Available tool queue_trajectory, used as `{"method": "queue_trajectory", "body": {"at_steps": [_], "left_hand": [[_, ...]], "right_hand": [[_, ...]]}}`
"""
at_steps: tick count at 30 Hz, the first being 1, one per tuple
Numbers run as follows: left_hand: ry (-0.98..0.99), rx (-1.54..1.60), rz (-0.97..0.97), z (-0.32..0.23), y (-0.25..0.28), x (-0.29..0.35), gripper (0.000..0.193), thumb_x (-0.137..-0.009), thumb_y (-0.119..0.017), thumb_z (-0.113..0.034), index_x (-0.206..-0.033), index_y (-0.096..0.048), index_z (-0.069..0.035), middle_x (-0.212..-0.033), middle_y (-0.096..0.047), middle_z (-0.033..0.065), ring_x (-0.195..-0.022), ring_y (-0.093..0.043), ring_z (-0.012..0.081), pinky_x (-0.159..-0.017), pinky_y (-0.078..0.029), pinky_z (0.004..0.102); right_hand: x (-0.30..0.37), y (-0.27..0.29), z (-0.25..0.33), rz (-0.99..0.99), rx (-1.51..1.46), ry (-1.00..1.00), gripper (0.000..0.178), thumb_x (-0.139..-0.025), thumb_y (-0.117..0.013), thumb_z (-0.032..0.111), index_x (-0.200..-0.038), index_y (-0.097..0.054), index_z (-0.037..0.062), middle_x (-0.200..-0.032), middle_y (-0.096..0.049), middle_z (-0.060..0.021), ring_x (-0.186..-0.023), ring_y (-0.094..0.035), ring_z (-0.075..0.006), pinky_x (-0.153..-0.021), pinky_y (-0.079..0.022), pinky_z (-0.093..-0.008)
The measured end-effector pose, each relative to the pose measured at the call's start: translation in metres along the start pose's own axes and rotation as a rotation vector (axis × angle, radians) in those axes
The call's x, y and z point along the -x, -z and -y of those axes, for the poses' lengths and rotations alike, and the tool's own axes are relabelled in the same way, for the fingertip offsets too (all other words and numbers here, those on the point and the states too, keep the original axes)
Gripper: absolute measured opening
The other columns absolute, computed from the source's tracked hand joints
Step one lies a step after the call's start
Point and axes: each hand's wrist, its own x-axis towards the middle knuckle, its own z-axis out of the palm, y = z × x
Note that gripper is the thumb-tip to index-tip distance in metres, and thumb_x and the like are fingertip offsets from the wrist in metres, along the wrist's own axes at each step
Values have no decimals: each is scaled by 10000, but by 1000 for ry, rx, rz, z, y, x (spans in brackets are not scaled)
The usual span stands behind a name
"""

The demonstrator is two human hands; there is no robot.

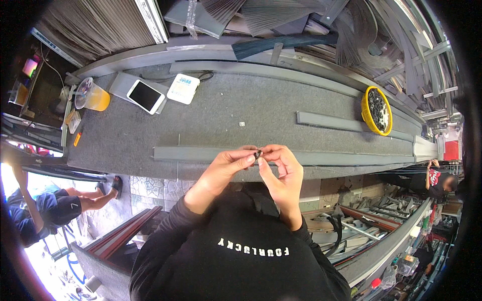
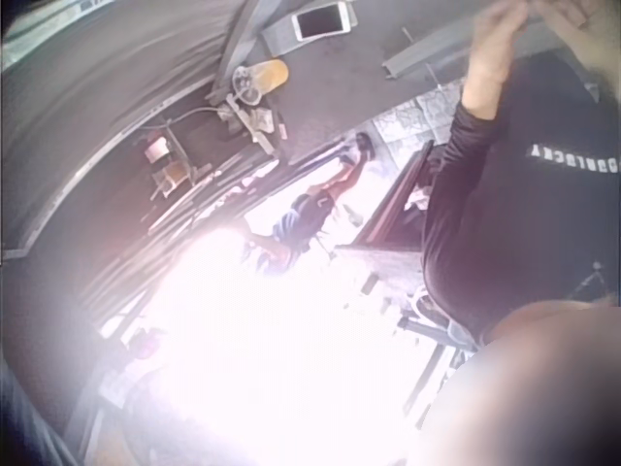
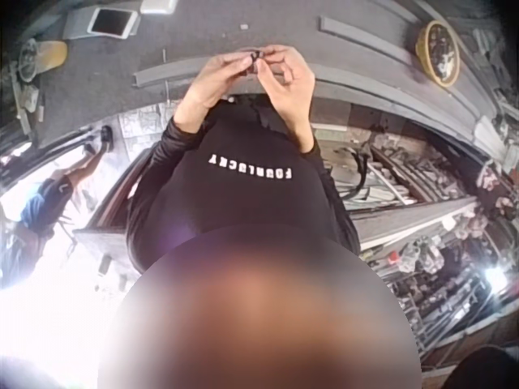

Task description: The person assembles a window frame by inserting small plastic clips into a long gray profile. They repeatedly pick clips from a yellow bowl, align them with the profile, and press them into place along the length of the frame.

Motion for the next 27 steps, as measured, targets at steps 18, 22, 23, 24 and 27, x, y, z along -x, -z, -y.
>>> {"method": "queue_trajectory", "body": {"at_steps": [18,22,23,24,27], "left_hand": [[-449,-873,-326,-4,-1,24,181,-917,-674,-154,-1053,-765,-76,-1239,-645,114,-971,-627,206,-875,-490,374],[-598,-1282,-455,4,9,33,169,-859,-695,-92,-1011,-763,-68,-1281,-637,88,-868,-641,203,-774,-513,340],[-565,-1226,-471,6,11,34,172,-856,-695,-81,-1014,-762,-64,-1280,-637,89,-862,-641,199,-764,-515,335],[-532,-1172,-490,9,12,36,176,-854,-695,-70,-1018,-760,-60,-1279,-638,89,-855,-641,194,-753,-517,329],[-515,-1156,-566,19,13,41,167,-869,-678,-40,-1016,-756,-40,-1270,-637,102,-841,-643,192,-769,-519,319]], "right_hand": [[9,-7,-49,244,-497,-391,245,-1016,-572,211,-1037,-599,-31,-981,-674,-136,-910,-668,-194,-821,-535,-319],[11,-17,-63,376,-748,-632,430,-1052,-451,389,-1145,-574,-13,-998,-645,-110,-857,-637,-211,-753,-505,-322],[10,-19,-67,374,-763,-698,405,-1044,-484,373,-1143,-582,-7,-970,-649,-94,-839,-638,-200,-736,-506,-314],[8,-20,-70,389,-790,-745,382,-1036,-517,358,-1142,-590,-2,-943,-654,-78,-821,-639,-189,-719,-506,-307],[-1,-23,-85,551,-713,-869,327,-1006,-592,314,-1114,-628,7,-905,-640,-31,-753,-600,-133,-670,-480,-267]]}}
